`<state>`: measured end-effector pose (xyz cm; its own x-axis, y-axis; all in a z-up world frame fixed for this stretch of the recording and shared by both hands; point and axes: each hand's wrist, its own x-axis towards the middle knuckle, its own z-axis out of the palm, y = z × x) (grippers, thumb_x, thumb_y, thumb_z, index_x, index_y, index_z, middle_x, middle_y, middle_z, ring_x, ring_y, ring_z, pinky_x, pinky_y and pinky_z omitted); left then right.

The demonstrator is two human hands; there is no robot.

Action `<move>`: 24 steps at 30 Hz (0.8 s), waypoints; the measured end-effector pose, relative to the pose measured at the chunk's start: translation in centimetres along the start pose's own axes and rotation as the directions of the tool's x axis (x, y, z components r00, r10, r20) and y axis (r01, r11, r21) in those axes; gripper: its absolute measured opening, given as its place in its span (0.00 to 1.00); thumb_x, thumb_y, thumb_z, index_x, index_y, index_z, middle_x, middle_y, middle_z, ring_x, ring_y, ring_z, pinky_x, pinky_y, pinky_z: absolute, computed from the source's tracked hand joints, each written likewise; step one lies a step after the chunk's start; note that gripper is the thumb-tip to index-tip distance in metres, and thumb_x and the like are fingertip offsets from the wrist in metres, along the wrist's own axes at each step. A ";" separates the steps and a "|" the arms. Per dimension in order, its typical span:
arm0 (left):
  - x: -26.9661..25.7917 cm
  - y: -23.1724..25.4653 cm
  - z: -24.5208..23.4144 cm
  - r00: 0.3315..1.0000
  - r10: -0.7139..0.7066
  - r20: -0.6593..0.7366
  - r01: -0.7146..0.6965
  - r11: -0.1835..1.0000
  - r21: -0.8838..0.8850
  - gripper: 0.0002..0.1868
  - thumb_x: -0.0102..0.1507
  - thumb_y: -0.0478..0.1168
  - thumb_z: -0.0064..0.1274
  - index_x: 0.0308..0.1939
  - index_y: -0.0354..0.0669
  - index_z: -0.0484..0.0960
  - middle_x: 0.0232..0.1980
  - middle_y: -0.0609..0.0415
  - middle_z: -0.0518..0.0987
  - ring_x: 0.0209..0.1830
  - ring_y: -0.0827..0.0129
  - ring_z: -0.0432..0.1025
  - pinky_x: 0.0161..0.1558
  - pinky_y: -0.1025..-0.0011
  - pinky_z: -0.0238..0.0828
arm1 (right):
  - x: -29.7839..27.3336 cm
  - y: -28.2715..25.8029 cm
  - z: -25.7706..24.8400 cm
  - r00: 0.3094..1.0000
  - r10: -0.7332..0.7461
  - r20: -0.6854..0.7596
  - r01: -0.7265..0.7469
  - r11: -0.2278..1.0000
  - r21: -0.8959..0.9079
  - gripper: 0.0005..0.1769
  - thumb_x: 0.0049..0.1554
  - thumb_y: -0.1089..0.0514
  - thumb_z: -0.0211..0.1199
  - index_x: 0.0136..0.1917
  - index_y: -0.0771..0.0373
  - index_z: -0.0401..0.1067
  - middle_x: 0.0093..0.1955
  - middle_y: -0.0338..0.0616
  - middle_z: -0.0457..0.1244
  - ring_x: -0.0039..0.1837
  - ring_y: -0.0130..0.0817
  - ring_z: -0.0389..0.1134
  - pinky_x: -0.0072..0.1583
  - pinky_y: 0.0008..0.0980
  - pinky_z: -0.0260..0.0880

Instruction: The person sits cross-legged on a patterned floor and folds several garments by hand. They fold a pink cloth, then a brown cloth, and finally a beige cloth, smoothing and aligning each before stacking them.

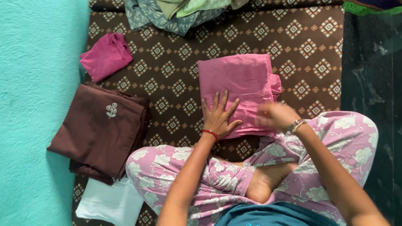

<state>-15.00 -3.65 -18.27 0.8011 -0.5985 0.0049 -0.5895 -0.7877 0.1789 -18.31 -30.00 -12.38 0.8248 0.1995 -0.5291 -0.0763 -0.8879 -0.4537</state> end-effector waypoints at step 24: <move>-0.5 1.5 -0.8 0.956 0.261 0.131 -0.254 0.965 -0.069 0.50 0.58 0.78 0.44 0.80 0.70 0.49 0.85 0.50 0.42 0.86 0.52 0.35 0.70 0.19 0.22 | 9.9 0.6 0.5 0.324 0.004 -0.946 0.021 1.000 0.011 0.11 0.64 0.66 0.54 0.59 0.59 0.61 0.36 0.52 0.66 0.38 0.56 0.69 0.39 0.51 0.66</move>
<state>-16.20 -4.40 -17.20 0.5990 -0.7970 -0.0776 -0.7649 -0.5981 0.2394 -10.53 -28.38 -18.27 0.7969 -0.3313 0.5051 -0.0657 -0.8788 -0.4727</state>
